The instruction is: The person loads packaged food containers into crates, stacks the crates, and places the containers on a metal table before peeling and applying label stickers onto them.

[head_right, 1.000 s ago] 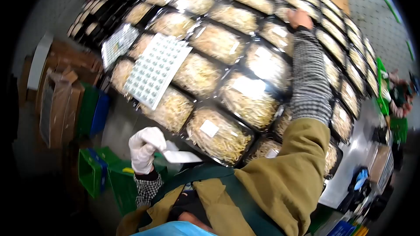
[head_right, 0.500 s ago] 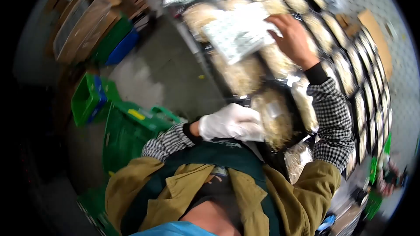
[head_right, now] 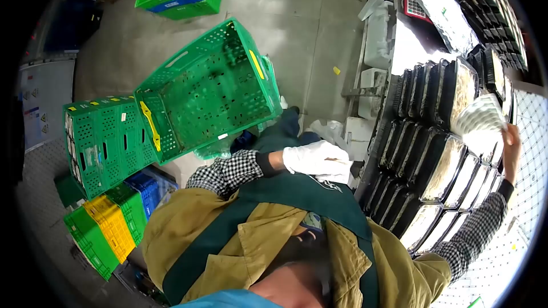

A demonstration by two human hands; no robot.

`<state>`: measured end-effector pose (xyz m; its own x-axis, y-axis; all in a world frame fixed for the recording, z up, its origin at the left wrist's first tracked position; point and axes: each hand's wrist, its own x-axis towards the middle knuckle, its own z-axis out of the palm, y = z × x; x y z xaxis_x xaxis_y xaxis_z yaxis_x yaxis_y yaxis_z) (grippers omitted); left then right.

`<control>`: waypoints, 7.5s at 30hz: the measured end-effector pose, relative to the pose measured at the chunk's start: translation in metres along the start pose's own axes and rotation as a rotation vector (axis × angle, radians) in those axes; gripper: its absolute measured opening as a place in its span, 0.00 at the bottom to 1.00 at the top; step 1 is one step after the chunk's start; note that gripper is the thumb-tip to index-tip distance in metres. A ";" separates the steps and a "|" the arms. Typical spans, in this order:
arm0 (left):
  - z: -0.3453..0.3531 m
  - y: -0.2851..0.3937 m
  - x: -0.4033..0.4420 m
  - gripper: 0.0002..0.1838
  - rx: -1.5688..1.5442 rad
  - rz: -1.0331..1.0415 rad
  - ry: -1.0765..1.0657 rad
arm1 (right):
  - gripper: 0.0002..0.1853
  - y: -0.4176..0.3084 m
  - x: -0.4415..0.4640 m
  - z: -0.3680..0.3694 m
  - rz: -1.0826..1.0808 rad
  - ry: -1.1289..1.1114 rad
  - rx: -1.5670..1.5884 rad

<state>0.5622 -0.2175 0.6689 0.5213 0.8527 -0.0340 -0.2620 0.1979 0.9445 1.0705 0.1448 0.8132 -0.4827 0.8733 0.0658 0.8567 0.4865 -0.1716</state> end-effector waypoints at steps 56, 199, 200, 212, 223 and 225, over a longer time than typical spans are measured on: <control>-0.138 0.077 0.328 0.14 0.257 0.156 -0.397 | 0.08 -0.371 0.063 0.116 0.878 0.762 1.321; -0.035 0.078 0.379 0.15 0.152 0.020 -0.386 | 0.10 -0.205 -0.005 0.068 0.664 0.174 1.332; -0.041 0.094 0.380 0.13 0.139 -0.248 -0.444 | 0.09 -0.210 -0.002 0.067 0.771 0.217 1.311; -0.206 0.166 0.433 0.12 0.039 -0.239 -0.773 | 0.16 -0.199 0.110 0.155 0.980 0.402 -0.073; -0.160 0.108 0.444 0.10 -0.038 -0.262 -0.624 | 0.12 -0.284 0.137 0.102 0.968 0.625 1.172; -0.151 0.111 0.443 0.10 -0.035 -0.320 -0.683 | 0.11 -0.270 0.124 0.101 1.047 0.619 1.096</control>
<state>0.6410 0.2558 0.7097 0.9609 0.2639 -0.0843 -0.0328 0.4106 0.9112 0.7607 0.1185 0.7682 0.5648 0.7990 -0.2065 0.0828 -0.3039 -0.9491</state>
